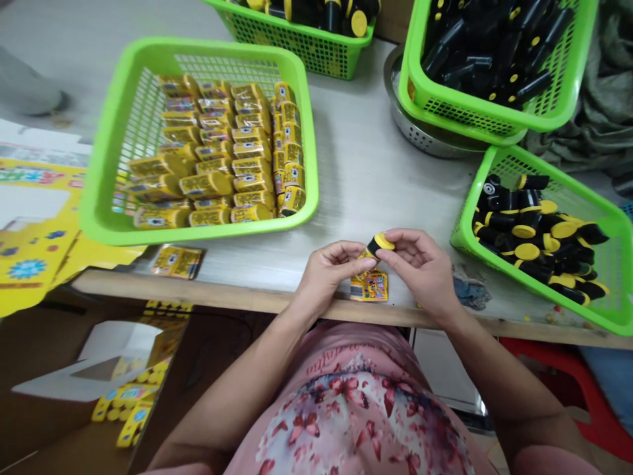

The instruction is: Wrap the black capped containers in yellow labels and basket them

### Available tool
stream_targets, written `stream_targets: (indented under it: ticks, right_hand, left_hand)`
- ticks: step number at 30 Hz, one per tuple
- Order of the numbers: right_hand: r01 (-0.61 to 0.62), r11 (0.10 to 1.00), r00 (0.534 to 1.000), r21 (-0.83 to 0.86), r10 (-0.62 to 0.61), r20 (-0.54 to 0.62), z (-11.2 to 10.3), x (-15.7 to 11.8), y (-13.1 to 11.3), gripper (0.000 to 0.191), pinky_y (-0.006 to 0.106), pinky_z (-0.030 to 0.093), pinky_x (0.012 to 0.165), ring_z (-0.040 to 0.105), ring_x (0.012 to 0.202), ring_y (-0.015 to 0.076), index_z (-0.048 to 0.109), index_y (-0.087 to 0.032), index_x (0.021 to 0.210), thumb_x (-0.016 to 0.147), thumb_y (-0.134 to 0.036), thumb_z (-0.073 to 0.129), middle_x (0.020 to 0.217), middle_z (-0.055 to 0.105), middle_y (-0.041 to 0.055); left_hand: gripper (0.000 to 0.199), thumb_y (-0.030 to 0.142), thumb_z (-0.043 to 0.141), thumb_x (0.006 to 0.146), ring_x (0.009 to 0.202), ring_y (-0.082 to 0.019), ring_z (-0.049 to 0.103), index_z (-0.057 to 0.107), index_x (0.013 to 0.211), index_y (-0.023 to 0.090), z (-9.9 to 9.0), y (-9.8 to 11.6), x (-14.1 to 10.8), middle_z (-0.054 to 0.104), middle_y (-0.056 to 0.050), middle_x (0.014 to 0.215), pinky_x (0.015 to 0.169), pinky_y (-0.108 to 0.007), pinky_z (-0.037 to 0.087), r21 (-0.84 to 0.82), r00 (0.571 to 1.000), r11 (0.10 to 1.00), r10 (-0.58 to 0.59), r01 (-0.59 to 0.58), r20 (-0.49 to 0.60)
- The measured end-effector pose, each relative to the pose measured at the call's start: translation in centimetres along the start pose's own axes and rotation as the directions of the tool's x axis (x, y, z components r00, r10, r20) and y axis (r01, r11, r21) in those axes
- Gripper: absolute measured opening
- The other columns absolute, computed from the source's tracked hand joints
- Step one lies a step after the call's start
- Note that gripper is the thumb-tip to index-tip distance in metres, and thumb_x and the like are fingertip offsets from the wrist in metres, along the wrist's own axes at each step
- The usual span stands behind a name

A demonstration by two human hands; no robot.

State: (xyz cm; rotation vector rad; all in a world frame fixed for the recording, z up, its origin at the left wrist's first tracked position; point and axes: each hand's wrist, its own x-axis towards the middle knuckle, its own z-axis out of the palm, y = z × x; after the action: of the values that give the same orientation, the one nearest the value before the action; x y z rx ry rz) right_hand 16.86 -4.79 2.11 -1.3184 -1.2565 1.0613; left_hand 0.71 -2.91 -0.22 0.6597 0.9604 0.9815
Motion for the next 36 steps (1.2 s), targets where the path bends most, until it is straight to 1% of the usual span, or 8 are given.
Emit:
stream_targets:
  ticks: [7,13,17,22,26,29,32,36]
  right_hand:
    - [0.215,0.957,0.975,-0.193,-0.198,0.101,-1.0,-0.4,0.3,0.016,0.044,0.052,0.105,0.068,0.112,0.0210,0.074,-0.026,0.098,0.091,-0.036,0.065,0.115,0.074,0.0058]
    - [0.002,0.999,0.977,0.038,-0.010,0.213,-1.4,-0.3,0.4,0.033,0.042,0.055,0.101,0.068,0.114,0.0202,0.068,-0.028,0.116,0.087,-0.046,0.068,0.122,0.073,0.0043]
    - [-0.031,0.999,0.993,0.006,0.030,0.116,-0.7,0.0,1.1,0.034,0.039,0.057,0.094,0.071,0.101,0.0196,0.070,-0.026,0.104,0.079,-0.048,0.076,0.108,0.075,0.0039]
    - [0.087,0.945,0.996,-0.315,-0.084,0.025,-0.5,0.2,1.7,0.042,0.041,0.056,0.091,0.069,0.092,0.0213,0.065,-0.022,0.113,0.080,-0.047,0.075,0.096,0.072,0.0056]
    - [0.443,0.732,0.896,-0.518,-0.379,0.231,-0.3,-0.5,1.6,0.074,0.052,0.045,0.109,0.054,0.129,0.0314,0.042,-0.025,0.143,0.078,-0.038,0.077,0.138,0.057,0.0140]
    - [0.558,0.581,0.818,-0.593,-0.507,0.273,0.5,-1.0,1.7,0.073,0.055,0.046,0.108,0.054,0.127,0.0314,0.030,-0.028,0.149,0.085,-0.024,0.066,0.136,0.057,0.0132]
    - [0.551,0.603,0.814,-0.577,-0.540,0.214,1.0,-1.0,1.9,0.073,0.050,0.054,0.100,0.060,0.119,0.0291,0.027,-0.027,0.150,0.085,-0.016,0.059,0.129,0.059,0.0132]
    - [0.610,0.597,0.775,-0.522,-0.586,0.235,0.9,-0.9,1.9,0.076,0.047,0.058,0.094,0.061,0.117,0.0283,0.029,-0.023,0.149,0.081,-0.013,0.061,0.127,0.060,0.0142]
  left_hand:
    - [0.033,0.036,0.091,0.058,0.064,-0.015,0.068,0.079,0.082,0.017,0.2,0.5,-0.2,0.078,-0.004,0.077,0.070,-0.027,0.055,-0.059,0.991,0.994,-0.082,0.089,0.103]
    - [0.035,0.038,0.092,0.056,0.061,-0.015,0.068,0.078,0.078,0.016,0.2,1.1,-0.3,0.077,-0.004,0.074,0.070,-0.030,0.057,-0.062,0.963,0.979,-0.177,0.192,0.202]
    - [0.037,0.032,0.094,0.049,0.069,-0.016,0.068,0.075,0.077,0.017,0.3,0.5,-0.4,0.077,-0.002,0.078,0.074,-0.030,0.056,0.006,0.996,0.998,-0.060,0.060,0.070]
    - [0.039,0.032,0.093,0.051,0.074,-0.015,0.066,0.072,0.081,0.017,0.9,0.1,-0.6,0.074,-0.001,0.079,0.074,-0.027,0.054,0.166,0.988,0.980,0.128,-0.113,-0.082]
    - [0.040,0.031,0.090,0.058,0.075,-0.014,0.066,0.070,0.089,0.018,0.8,0.4,-0.5,0.072,0.000,0.080,0.075,-0.026,0.054,0.065,0.994,0.994,0.096,-0.092,-0.055]
    - [0.044,0.029,0.091,0.058,0.077,-0.015,0.068,0.071,0.095,0.019,0.6,0.5,-0.3,0.073,0.001,0.081,0.075,-0.025,0.054,-0.030,0.997,0.997,0.074,-0.074,0.000]
    - [0.038,0.042,0.085,0.068,0.077,-0.018,0.071,0.074,0.093,0.016,0.4,0.6,-0.2,0.075,-0.003,0.077,0.070,-0.025,0.055,-0.122,0.988,0.990,-0.049,0.067,0.143]
    - [0.037,0.046,0.081,0.073,0.070,-0.022,0.073,0.076,0.084,0.010,0.0,0.8,0.0,0.076,-0.009,0.072,0.061,-0.025,0.057,-0.171,0.918,0.949,-0.195,0.266,0.344]
